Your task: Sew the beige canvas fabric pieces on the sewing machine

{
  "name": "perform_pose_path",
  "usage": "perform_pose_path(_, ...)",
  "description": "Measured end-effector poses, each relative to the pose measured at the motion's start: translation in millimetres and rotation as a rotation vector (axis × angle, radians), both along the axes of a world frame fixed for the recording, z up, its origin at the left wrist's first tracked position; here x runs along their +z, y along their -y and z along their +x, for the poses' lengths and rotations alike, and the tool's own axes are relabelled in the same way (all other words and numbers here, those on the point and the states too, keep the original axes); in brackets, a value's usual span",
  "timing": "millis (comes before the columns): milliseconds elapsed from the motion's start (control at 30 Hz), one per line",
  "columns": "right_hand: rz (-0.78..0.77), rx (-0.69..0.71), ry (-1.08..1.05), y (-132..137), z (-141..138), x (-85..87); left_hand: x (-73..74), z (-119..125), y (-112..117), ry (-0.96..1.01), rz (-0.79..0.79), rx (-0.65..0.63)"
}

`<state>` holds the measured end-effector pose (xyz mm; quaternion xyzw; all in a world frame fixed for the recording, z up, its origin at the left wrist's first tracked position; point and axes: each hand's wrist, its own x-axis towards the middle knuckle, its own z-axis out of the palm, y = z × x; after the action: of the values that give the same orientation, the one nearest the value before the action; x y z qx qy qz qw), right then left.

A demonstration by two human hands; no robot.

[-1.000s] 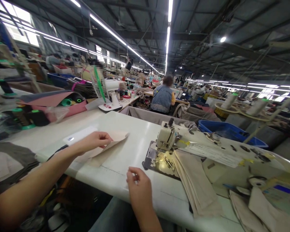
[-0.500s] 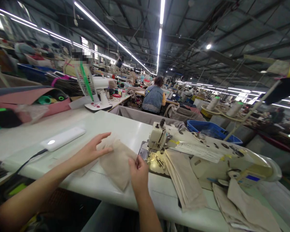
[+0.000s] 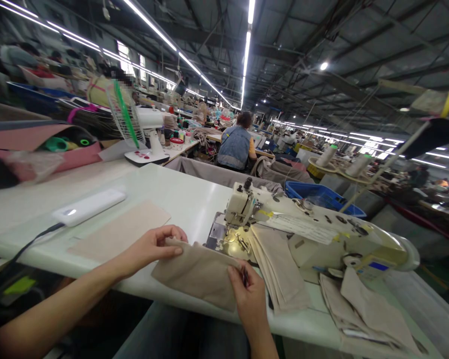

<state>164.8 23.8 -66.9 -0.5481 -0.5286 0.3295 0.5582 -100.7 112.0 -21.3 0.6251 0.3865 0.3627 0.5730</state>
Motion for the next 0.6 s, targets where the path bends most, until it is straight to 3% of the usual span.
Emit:
perform_pose_path(200,0.059,-0.136,-0.006,12,-4,12.4,6.1,5,13,-0.109,0.114,-0.001)
perform_pose_path(400,0.022,-0.177,-0.034,16,2,10.9,4.0,4,20,0.146,0.132,0.064)
perform_pose_path(600,0.024,-0.201,-0.082,19,1,10.6,0.0,2,20,0.128,0.13,0.088)
